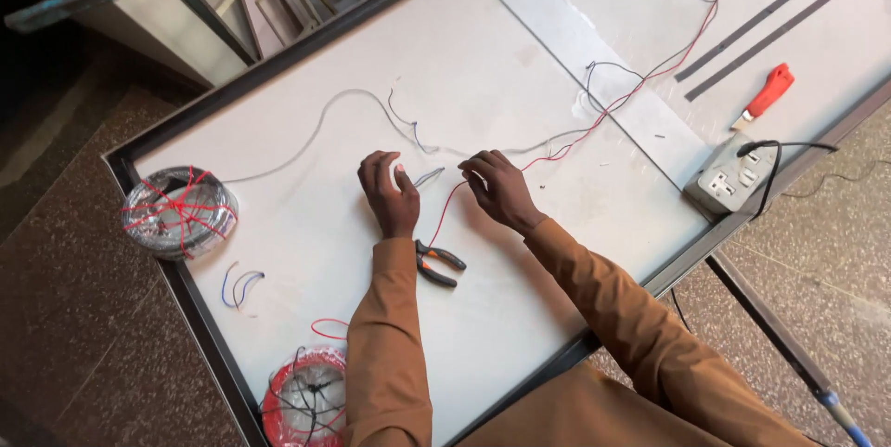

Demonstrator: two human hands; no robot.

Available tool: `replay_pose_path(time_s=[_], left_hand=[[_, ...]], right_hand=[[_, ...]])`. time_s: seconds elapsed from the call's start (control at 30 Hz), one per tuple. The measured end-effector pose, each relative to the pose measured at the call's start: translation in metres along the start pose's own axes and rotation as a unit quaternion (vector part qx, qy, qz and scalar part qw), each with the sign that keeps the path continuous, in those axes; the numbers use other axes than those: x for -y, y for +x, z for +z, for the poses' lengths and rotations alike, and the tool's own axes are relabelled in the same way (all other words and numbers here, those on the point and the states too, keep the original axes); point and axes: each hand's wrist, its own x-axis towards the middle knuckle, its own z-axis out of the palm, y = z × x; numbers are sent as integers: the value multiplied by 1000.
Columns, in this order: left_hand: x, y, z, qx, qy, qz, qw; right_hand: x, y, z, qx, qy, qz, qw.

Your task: Stripping insulation from electrical wires and twisting them together to create connections.

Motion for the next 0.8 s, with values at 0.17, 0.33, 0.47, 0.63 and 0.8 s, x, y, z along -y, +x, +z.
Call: replay_pose_path(time_s=[0.17,0.33,0.47,0.63,0.8], left_hand=[[5,-5,-7,132,-60,-61,988],[-21,-4,-18,274,-63,-24,959],[-43,-4,-28,269,-37,-58,961],[-44,-32,-46,446,-127,-118,878],[-48,-28,-71,516,-71,-206,829]], right_hand=[[5,-29,25,34,-26,10,999],[3,-36,30,-3,-43,-1,999],[-13,-43,41,-46,-42,-52,997],[-27,-46,52,-86,-16,-84,993],[-28,-48,54,-40,9,-107,993]])
